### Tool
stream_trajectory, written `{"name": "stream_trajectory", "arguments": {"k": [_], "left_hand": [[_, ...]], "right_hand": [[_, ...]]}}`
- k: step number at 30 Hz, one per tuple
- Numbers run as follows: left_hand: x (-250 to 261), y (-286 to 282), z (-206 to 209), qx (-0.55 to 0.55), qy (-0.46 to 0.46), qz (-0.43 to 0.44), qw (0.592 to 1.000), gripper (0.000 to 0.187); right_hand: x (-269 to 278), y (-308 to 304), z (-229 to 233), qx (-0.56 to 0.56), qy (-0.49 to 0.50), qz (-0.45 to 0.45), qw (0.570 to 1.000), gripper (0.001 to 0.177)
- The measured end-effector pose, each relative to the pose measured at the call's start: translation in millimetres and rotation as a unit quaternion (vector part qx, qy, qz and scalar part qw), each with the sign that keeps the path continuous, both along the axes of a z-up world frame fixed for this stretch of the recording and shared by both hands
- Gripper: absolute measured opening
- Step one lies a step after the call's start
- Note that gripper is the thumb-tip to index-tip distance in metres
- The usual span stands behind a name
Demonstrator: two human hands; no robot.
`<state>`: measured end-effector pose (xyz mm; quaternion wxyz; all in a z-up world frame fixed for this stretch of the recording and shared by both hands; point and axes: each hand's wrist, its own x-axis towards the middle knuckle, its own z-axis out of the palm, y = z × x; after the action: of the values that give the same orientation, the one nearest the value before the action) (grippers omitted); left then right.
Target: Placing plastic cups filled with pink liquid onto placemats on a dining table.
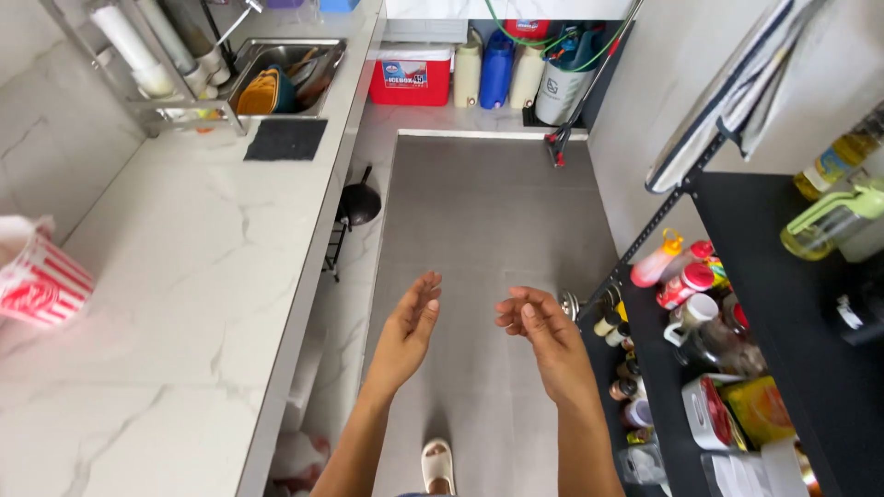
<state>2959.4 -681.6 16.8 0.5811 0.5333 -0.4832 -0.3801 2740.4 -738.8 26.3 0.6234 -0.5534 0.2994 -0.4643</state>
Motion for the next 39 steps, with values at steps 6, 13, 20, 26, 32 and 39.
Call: {"name": "stream_trajectory", "arguments": {"k": [6, 13, 20, 26, 32, 39], "left_hand": [[58.6, -75.2, -0.3, -0.029, 0.019, -0.008, 0.999, 0.054], [109.3, -159.7, -3.2, 0.026, -0.010, 0.050, 0.998, 0.053], [162.9, -292.8, -14.6, 0.030, -0.010, 0.085, 0.996, 0.053], [203.4, -428.5, 6.6, -0.007, -0.010, 0.133, 0.991, 0.053], [248.8, -514.7, 15.6, -0.031, 0.031, 0.187, 0.981, 0.053], [323.6, -609.2, -0.3, -0.025, 0.023, 0.234, 0.972, 0.052]], "right_hand": [[48.2, -83.5, -0.1, 0.035, -0.018, -0.027, 0.999, 0.031], [107.7, -196.2, -17.2, 0.054, -0.006, -0.013, 0.998, 0.030], [165.7, -344.3, -25.5, 0.063, -0.001, 0.036, 0.997, 0.031], [224.1, -500.4, -0.5, -0.034, -0.001, 0.101, 0.994, 0.031], [293.7, -613.1, 20.1, -0.013, -0.007, 0.166, 0.986, 0.030], [376.6, -701.2, 11.7, -0.013, 0.013, 0.197, 0.980, 0.031]]}}
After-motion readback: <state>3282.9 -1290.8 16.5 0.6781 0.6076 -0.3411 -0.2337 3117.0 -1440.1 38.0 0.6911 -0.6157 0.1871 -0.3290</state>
